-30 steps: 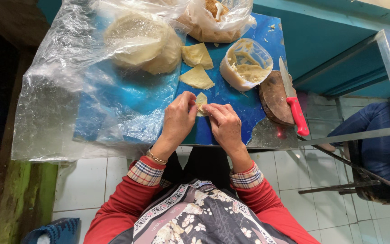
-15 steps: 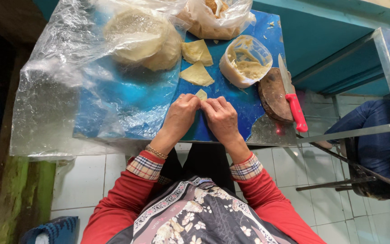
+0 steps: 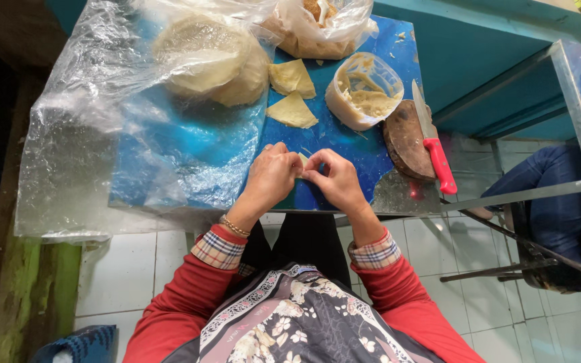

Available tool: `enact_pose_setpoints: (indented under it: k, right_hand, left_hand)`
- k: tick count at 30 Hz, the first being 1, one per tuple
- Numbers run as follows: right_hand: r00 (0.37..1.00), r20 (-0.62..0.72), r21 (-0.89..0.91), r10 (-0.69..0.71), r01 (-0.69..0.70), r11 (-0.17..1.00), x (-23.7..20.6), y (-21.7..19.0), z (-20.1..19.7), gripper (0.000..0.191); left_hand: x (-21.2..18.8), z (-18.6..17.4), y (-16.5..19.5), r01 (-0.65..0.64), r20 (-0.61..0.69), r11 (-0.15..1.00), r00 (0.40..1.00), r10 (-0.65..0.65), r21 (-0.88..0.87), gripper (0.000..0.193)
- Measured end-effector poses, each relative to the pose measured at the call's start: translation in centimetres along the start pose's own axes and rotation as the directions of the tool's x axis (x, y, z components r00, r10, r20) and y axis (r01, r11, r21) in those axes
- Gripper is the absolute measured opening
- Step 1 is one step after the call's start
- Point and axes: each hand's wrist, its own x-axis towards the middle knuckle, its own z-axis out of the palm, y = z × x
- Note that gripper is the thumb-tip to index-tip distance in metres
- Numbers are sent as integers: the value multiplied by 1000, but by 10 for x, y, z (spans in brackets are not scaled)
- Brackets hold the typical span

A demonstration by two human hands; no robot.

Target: The person sits at a small blue table and folds triangular pastry wrappers one at a time, placing filling from a plastic container onto each wrapper, folding the dough over the filling, and putting the folded pastries into a plastic bag. A knife and a board of dough sit on the table.

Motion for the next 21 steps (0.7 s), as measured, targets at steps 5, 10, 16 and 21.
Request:
enact_pose_setpoints:
  k: [5, 10, 16, 21]
  right_hand:
    - [903, -144, -463, -405, 300, 834, -28, -19, 13, 18]
    - [926, -88, -425, -367, 298, 855, -22, -14, 10, 11]
    - [995, 95, -52, -25, 30, 998, 13, 5, -5, 11]
    - [994, -56, -170, -91, 80, 982, -3, -7, 0, 16]
  left_hand:
    - [6, 4, -3, 87, 9, 988, 996, -87, -131, 19]
    - [-10, 0, -3, -47, -59, 996, 997, 43, -77, 7]
    - [-22, 1, 3, -128, -128, 992, 984, 125, -19, 4]
    - [-7, 4, -3, -24, -58, 999, 998, 23, -25, 6]
